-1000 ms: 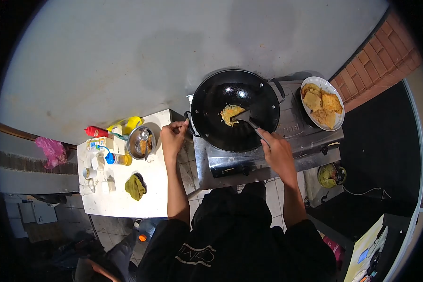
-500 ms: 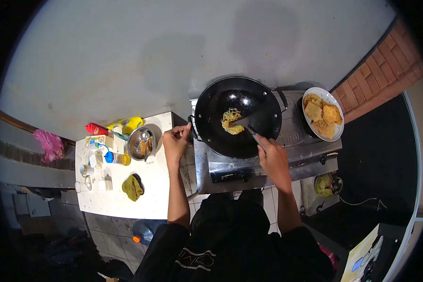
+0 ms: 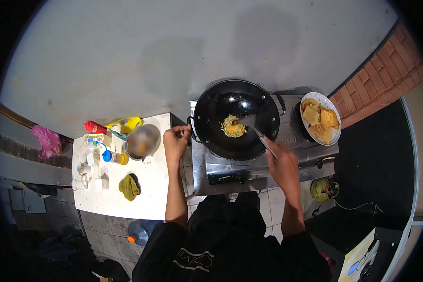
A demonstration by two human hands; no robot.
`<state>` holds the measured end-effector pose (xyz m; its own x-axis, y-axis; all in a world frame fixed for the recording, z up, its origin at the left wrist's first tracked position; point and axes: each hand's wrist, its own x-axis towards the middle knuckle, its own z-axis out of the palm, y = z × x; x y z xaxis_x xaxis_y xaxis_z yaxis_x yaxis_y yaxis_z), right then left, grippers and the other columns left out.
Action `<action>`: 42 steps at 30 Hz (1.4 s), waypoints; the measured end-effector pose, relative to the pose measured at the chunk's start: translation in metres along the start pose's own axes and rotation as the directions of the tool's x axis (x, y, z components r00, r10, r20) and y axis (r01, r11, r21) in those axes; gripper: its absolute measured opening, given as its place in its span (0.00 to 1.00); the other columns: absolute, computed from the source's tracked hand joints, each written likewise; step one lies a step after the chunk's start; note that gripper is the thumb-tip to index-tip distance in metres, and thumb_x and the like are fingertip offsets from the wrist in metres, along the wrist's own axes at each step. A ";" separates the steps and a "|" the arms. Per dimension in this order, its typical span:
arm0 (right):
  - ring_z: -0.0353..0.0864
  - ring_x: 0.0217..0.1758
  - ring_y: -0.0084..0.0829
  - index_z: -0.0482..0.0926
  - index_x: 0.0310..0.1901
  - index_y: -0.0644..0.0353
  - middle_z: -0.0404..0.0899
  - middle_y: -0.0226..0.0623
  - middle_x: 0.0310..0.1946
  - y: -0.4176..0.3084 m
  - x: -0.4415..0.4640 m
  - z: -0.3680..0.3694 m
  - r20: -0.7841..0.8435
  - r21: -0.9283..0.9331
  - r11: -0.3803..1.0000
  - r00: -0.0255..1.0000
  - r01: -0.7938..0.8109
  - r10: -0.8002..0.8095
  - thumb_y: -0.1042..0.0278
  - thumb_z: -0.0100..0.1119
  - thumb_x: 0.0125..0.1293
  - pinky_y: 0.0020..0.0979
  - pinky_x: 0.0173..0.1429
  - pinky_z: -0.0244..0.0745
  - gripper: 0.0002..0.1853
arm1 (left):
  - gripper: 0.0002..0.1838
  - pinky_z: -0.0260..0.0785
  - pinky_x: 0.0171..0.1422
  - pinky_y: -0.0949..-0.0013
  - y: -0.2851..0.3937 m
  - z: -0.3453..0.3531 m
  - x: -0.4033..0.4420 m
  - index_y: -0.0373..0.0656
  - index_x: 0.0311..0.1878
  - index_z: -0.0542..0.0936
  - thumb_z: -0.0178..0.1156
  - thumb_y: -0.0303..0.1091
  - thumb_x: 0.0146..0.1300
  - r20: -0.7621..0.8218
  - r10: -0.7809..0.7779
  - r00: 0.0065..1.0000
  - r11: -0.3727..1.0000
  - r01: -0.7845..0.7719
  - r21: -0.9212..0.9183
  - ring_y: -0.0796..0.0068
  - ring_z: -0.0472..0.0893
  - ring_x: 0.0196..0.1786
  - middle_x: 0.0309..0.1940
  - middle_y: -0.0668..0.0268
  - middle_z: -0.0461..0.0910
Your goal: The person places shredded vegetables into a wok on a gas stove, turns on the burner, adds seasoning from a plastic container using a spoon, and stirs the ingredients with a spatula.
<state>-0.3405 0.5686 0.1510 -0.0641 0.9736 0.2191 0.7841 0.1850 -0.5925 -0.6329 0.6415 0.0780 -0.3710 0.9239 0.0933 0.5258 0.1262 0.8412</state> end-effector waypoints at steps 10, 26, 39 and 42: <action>0.79 0.37 0.52 0.79 0.49 0.57 0.79 0.50 0.35 0.029 0.011 0.037 -0.016 0.020 1.000 1.000 0.010 -0.010 0.77 0.59 0.58 0.42 0.40 0.72 0.16 | 0.11 0.65 0.28 0.73 0.002 -0.001 -0.001 0.32 0.33 0.84 0.67 0.33 0.57 0.033 0.002 0.999 1.000 -0.002 0.005 0.81 0.73 0.21 0.17 0.65 0.77; 0.79 0.35 0.49 0.80 0.49 0.56 0.79 0.47 0.32 0.028 0.015 0.050 -0.013 -0.023 0.999 0.999 -0.040 0.040 0.72 0.58 0.60 0.43 0.39 0.73 0.15 | 0.10 0.65 0.28 0.74 -0.004 0.004 0.004 0.33 0.32 0.83 0.66 0.32 0.55 0.002 0.091 0.996 0.996 -0.091 0.024 0.82 0.71 0.20 0.17 0.66 0.77; 0.79 0.36 0.50 0.79 0.50 0.58 0.79 0.49 0.33 0.010 -0.012 0.011 0.034 0.015 1.000 0.999 -0.015 0.014 0.76 0.58 0.59 0.42 0.39 0.72 0.16 | 0.10 0.65 0.28 0.73 -0.008 0.003 0.006 0.33 0.31 0.83 0.66 0.32 0.54 0.032 0.063 0.997 0.996 -0.065 0.056 0.82 0.72 0.20 0.16 0.66 0.76; 0.79 0.34 0.49 0.79 0.50 0.56 0.78 0.47 0.32 0.015 -0.009 0.024 0.021 -0.037 0.999 1.000 -0.014 0.015 0.73 0.58 0.60 0.43 0.38 0.73 0.15 | 0.12 0.64 0.27 0.74 -0.008 0.003 0.006 0.33 0.33 0.84 0.66 0.35 0.57 0.039 0.076 0.996 0.996 -0.078 0.032 0.83 0.71 0.21 0.17 0.67 0.76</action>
<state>-0.3429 0.5660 0.1219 -0.0653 0.9788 0.1940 0.8070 0.1662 -0.5666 -0.6375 0.6465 0.0702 -0.2995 0.9443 0.1363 0.5775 0.0657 0.8138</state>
